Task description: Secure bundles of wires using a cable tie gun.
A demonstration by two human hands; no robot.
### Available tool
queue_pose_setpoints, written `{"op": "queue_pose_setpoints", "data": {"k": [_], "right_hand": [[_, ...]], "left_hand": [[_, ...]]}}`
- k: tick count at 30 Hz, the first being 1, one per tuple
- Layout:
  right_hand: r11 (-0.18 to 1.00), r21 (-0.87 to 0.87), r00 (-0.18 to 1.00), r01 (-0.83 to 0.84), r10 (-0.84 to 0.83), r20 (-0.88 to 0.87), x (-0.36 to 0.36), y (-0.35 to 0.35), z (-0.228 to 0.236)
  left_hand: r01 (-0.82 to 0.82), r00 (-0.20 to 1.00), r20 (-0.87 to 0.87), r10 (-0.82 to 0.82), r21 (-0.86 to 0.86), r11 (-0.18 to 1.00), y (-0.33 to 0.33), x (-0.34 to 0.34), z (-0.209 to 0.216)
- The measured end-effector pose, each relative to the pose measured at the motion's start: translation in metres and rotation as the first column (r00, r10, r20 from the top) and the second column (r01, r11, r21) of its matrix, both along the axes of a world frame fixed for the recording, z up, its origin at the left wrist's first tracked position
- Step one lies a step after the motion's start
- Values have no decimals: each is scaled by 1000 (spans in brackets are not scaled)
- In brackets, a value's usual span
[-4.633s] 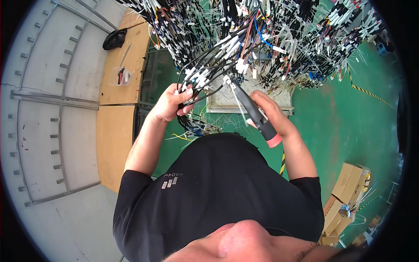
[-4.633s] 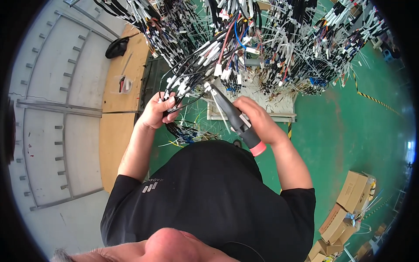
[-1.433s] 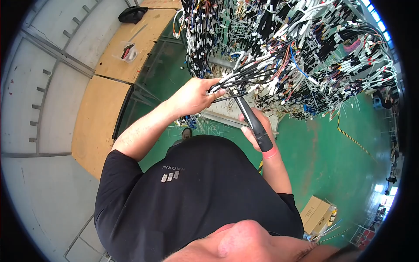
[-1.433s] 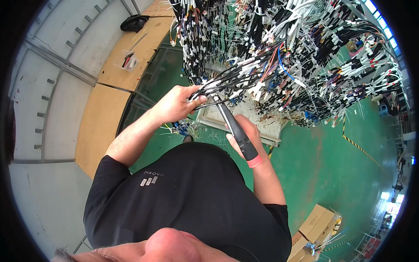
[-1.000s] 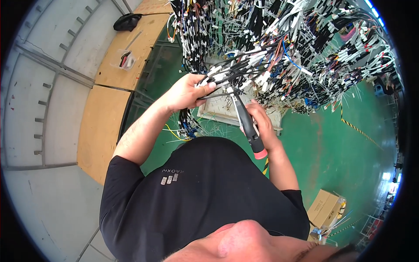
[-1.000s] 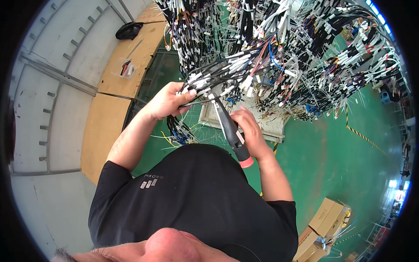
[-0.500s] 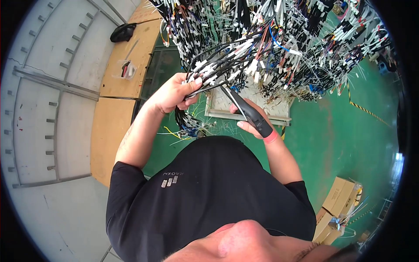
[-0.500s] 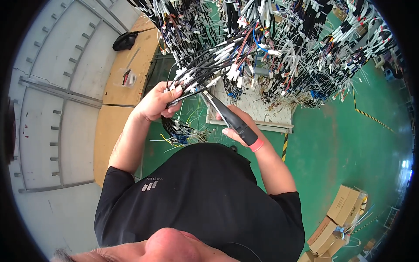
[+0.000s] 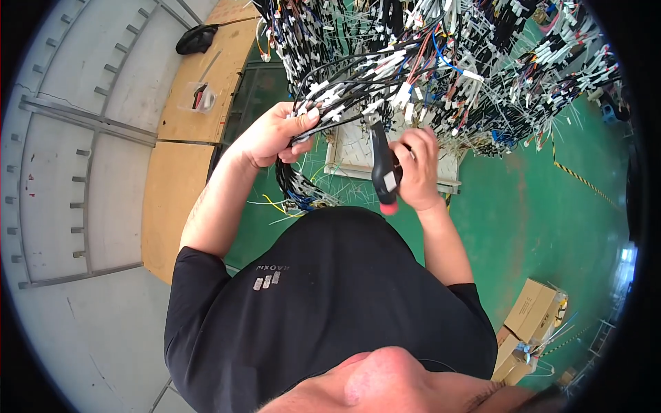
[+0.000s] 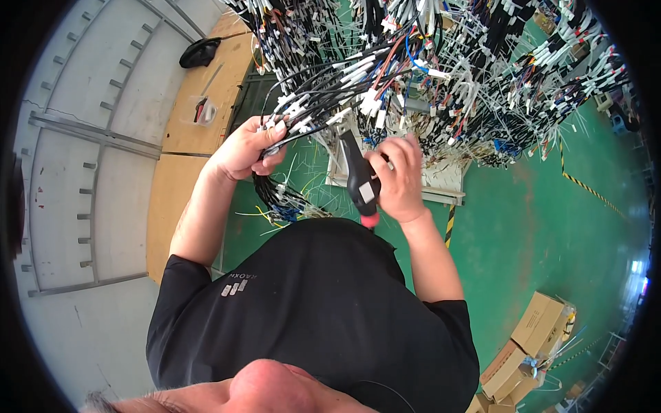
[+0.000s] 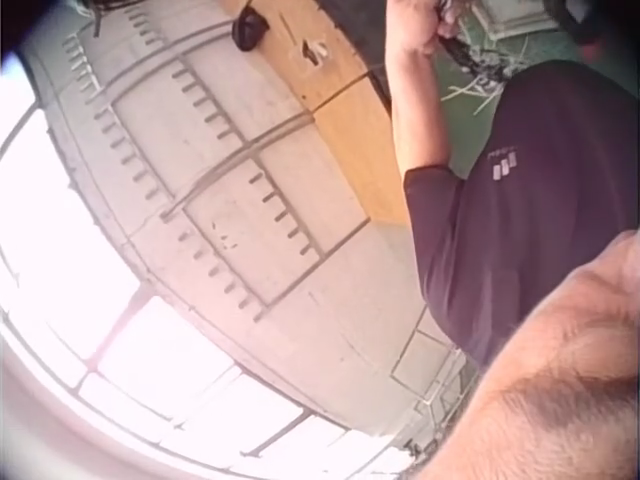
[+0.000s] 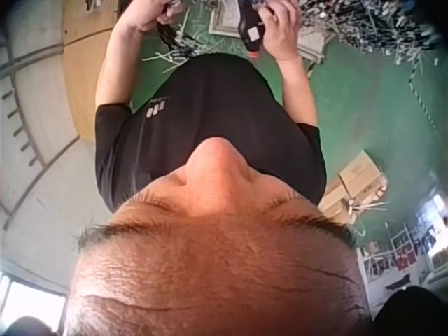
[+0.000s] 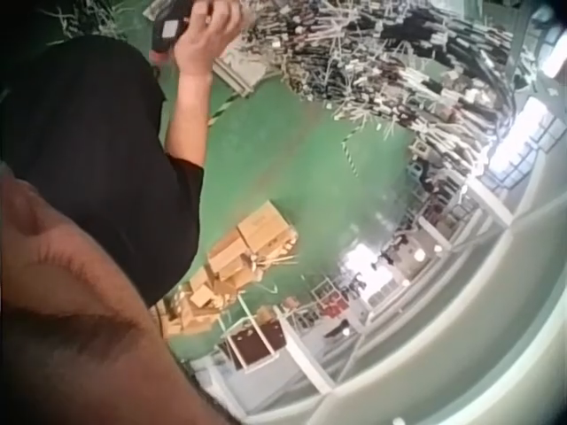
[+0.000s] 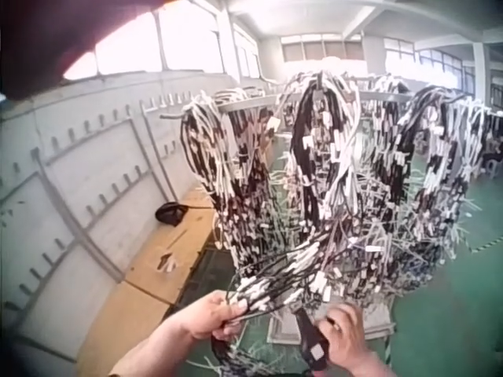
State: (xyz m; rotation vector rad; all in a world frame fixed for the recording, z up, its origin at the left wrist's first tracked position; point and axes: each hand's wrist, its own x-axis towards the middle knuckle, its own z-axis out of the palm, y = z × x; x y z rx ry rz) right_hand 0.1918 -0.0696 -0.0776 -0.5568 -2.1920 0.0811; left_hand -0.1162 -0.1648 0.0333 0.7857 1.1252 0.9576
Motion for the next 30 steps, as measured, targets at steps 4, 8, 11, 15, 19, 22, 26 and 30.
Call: {"op": "queue_pose_setpoints", "data": {"k": [4,8,11,15,19,22,26,30], "right_hand": [[991,-101,984,89,-71,166,12,3,-8],[993,-113,992,43,-29,122,14,0,-11],[963,-265,999,-46,43,-15,5,-4,-6],[966,-253,997,-52,64,40,-3,-10,9],[977,-202,997,-72,77,19,-12,-12,22],[975,-213,998,-66,66,-6,-14,-13,21],[978,-200,997,-64,54,-56,-8,-11,21],[965,-245,994,-91,73,-81,-4,-12,22]], "left_hand": [[7,1000,17,-7,-12,1000,0,-2,-1],[26,999,30,-26,-2,1000,1,-1,0],[25,999,36,-24,-20,999,1,1,-2],[96,992,83,-91,-56,994,1,5,-1],[118,989,98,-110,-78,990,3,10,1],[104,993,69,-98,-82,991,2,7,0],[73,996,57,-69,-57,996,1,3,-2],[86,996,29,-85,-49,995,0,6,2]]}}
